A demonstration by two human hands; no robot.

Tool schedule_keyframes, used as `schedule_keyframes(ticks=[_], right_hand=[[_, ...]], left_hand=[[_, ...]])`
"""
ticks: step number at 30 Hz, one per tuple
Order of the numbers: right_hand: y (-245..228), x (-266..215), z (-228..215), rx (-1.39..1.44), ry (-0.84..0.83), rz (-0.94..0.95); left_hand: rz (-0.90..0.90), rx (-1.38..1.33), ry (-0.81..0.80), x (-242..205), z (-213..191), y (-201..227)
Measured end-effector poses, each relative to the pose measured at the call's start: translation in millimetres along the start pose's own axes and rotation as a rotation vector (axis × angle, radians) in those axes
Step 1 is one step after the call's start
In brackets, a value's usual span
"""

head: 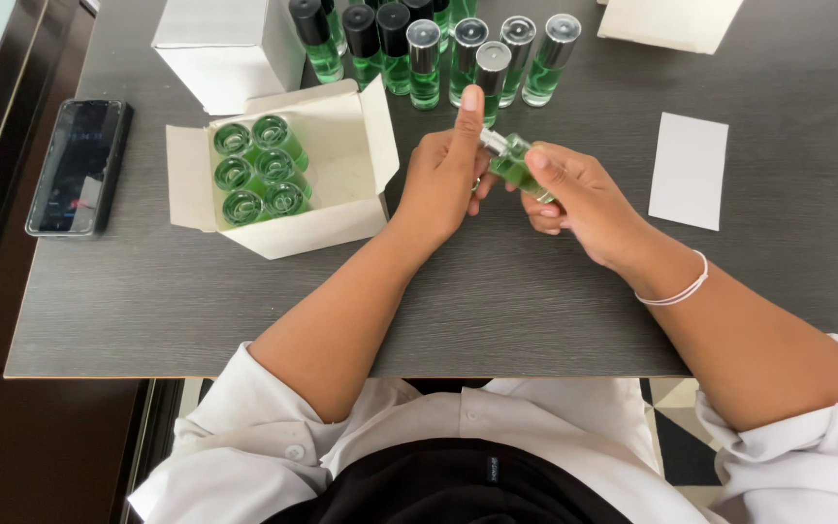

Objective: The person assembles perfume bottles by attaching spray nozzles and silver caps to glass bottles filled with green liquid, then places the completed bottles into a cardboard box.

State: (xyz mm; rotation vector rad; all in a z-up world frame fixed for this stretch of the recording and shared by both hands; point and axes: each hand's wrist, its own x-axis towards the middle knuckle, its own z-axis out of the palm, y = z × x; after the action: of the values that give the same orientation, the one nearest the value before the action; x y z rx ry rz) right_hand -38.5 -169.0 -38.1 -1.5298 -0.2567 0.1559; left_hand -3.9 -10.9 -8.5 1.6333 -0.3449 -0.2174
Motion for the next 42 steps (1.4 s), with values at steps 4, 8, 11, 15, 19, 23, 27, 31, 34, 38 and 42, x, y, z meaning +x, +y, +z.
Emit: schedule_keyframes(ticks=[4, 8, 11, 15, 19, 23, 27, 31, 34, 38, 42], right_hand=[[9, 2, -4, 0.095, 0.013, -0.016], [11, 3, -2, 0.15, 0.042, -0.054], [10, 3, -1, 0.172, 0.035, -0.064], [14, 2, -1, 0.287, -0.031, -0.033], [17, 6, -10, 0.45, -0.178, 0.045], [10, 6, -7, 0.484, -0.198, 0.093], [16, 6, -2, 0.22, -0.047, 0.026], [24, 4, -2, 0.004, -0.016, -0.018], [29, 2, -1, -0.174, 0.084, -0.024], [25, 2, -5, -0.177, 0.11, -0.094], [15, 0, -1, -0.073, 0.061, -0.131]], left_hand=[[0.1, -0.078, 0.061, 5, -1, -5], [0.149, -0.195, 0.066, 6, 6, -13], [0.103, -0.33, 0.04, 8, 10, -21], [0.002, -0.595, -0.053, 12, 15, -33], [0.067, -0.609, -0.076, 8, 13, -25], [0.11, -0.545, -0.048, 8, 13, -22], [0.102, -0.458, 0.063, 7, 10, -20], [0.006, -0.395, 0.178, 15, 11, -33], [-0.032, -0.386, 0.217, 17, 12, -36], [-0.029, -0.365, 0.189, 10, 9, -25], [0.02, -0.507, 0.111, 10, 9, -27]])
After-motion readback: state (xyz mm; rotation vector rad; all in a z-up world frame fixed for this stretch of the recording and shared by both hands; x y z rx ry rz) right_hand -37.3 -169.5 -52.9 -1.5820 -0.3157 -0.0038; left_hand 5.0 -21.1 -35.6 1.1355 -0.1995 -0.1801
